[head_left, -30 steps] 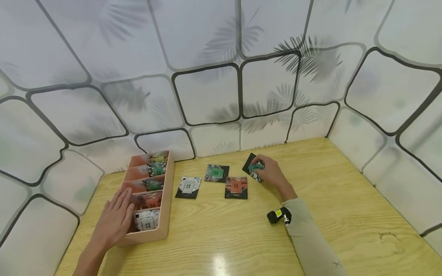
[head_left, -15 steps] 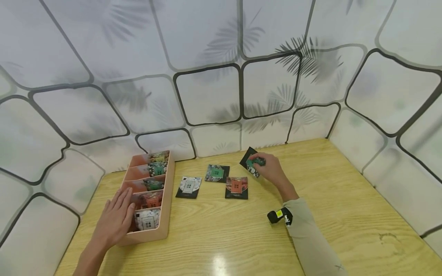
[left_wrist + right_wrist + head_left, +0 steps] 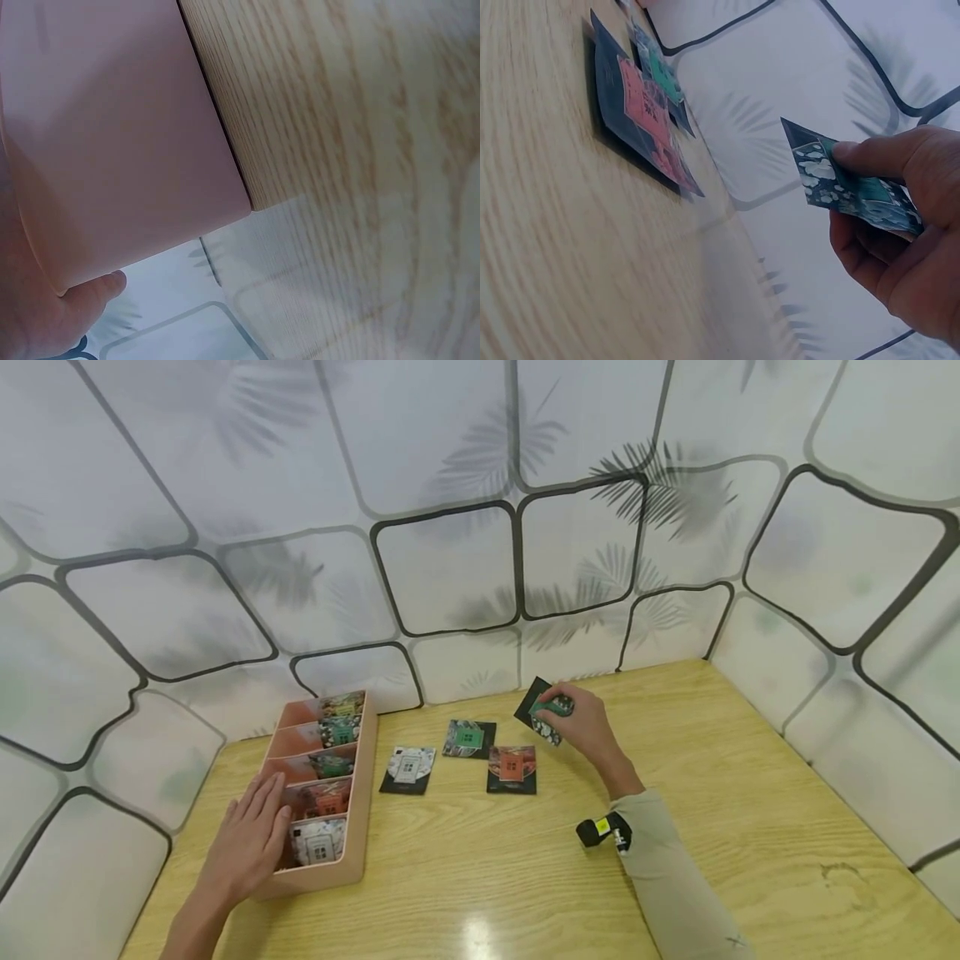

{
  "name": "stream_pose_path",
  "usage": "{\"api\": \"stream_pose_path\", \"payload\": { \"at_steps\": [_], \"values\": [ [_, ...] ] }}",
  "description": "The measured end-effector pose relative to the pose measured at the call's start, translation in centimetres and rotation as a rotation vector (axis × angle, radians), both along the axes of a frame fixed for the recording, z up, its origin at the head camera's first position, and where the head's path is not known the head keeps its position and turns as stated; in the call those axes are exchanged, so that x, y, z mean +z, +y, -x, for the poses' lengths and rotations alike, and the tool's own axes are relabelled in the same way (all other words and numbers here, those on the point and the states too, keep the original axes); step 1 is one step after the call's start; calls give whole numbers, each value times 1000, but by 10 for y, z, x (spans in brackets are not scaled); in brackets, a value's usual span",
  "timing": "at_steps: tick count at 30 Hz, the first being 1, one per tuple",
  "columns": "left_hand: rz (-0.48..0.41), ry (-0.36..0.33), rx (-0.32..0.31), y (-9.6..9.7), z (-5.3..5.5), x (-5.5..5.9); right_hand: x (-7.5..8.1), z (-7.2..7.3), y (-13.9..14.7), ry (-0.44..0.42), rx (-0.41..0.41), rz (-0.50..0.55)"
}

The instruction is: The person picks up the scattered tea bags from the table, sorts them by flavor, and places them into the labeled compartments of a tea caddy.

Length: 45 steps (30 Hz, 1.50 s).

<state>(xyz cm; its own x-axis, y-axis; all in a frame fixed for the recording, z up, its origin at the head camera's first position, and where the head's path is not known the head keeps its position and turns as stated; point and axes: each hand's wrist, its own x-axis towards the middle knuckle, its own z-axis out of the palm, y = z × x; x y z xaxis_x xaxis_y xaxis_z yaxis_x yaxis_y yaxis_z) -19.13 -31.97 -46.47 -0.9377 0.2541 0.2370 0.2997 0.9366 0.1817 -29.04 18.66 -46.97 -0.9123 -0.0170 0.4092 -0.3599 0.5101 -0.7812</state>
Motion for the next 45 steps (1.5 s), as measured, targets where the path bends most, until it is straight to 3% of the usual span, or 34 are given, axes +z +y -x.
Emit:
{"api": "stream_pose_path", "payload": {
  "at_steps": [13,24,32,40,45],
  "values": [
    [0,6,6,-1,-1,0,18,-7,-5,12,16,36],
    [-1,-23,14,-1,0,1,34,-14,-14,82,0,9],
    [7,-38,19,-1,0,1,35,-17,-19,68,79,-14],
    [-1,-53,11,0,0,3,31,-18,-26,9,153,-140],
    [-4,-47,9,0,0,2,29,-19,-34,3,188,-160]
  ]
}}
